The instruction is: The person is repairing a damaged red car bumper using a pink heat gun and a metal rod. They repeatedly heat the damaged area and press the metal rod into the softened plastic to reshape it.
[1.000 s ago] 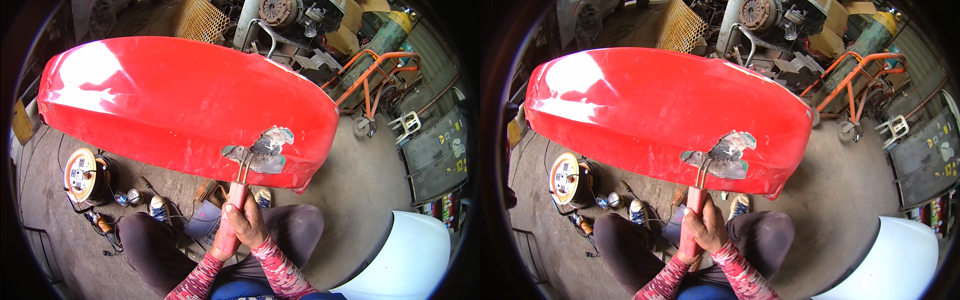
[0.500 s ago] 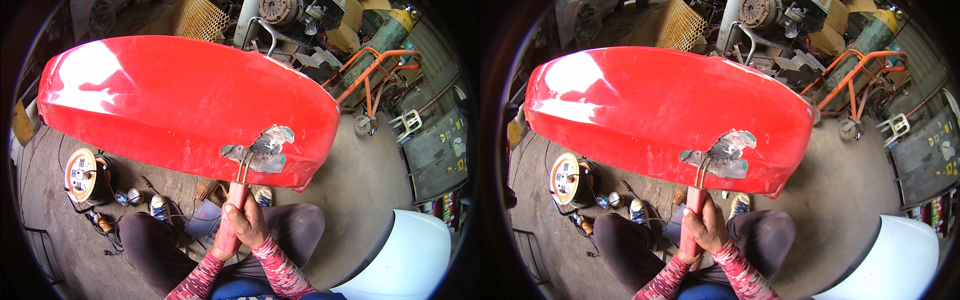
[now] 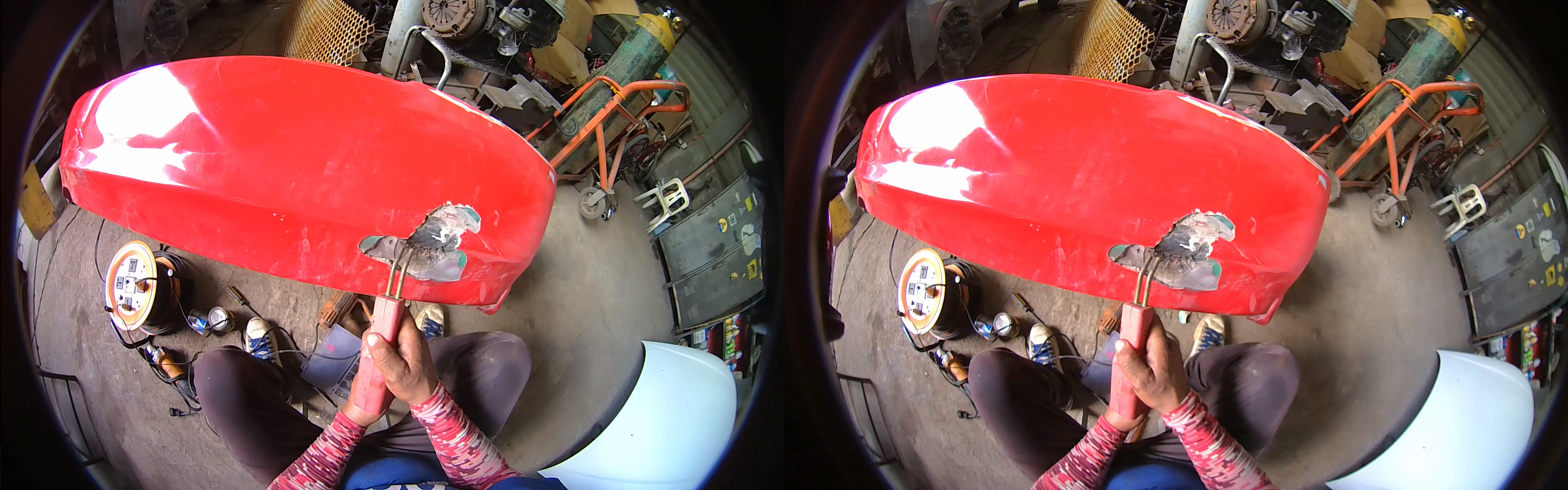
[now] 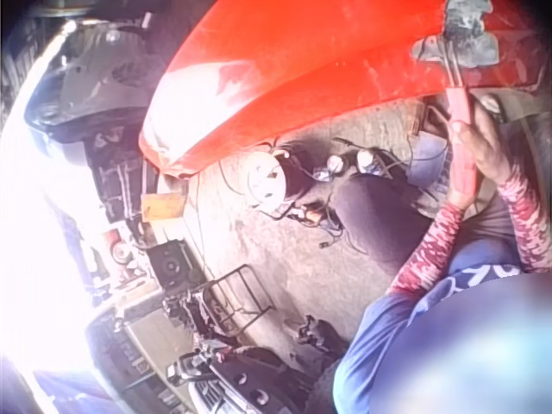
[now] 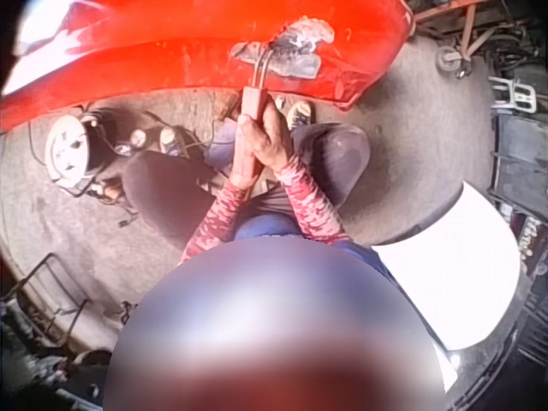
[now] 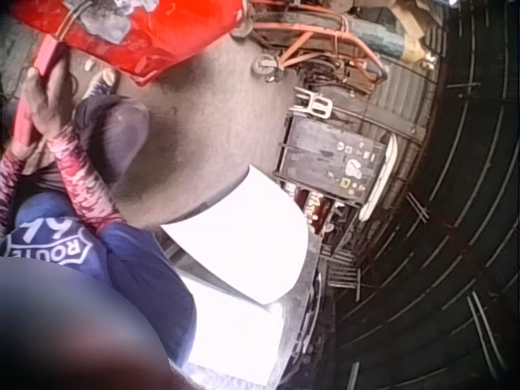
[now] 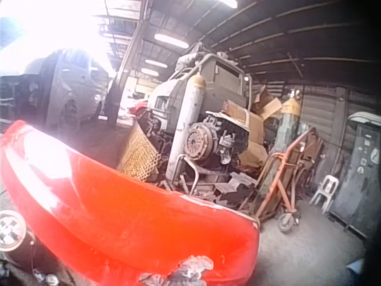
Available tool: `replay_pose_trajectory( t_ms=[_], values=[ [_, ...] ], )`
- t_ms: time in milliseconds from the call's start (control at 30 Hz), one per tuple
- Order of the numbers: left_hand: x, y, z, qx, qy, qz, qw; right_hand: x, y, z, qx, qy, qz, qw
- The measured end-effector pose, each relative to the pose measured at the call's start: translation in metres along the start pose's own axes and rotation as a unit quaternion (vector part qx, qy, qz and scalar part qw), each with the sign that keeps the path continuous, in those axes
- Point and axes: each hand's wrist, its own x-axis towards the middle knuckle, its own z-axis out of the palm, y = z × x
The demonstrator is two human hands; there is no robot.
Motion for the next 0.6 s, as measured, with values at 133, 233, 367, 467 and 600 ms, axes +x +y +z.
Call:
replay_pose_trajectory(
  t_ms=[133,233,367,467,600],
  values=[
    [0.0002,-0.0002,0.0009,-0.052,0.004,-0.029,0.998,0.0002,-0.0007,0.0008,0.004,0.002,0.002,1.0],
    [0.0017,-0.0001,-0.0011,0.001,-0.004,0.01,1.0,0.0002,-0.0026,0.0005,-0.003,0.0,-0.018,1.0],
    [0.0013,0.0012,-0.0012,0.004,-0.007,0.004,1.0,0.0002,-0.0051,0.0001,-0.018,0.005,-0.034,0.999],
    [-0.0007,0.0031,0.0011,-0.074,0.003,-0.033,0.997,0.0004,-0.0056,0.0002,-0.016,0.006,-0.03,0.999],
    [-0.0015,0.006,0.003,-0.127,0.014,-0.051,0.99,0.0002,-0.0053,-0.0004,-0.031,0.003,-0.024,0.999]
  ],
)
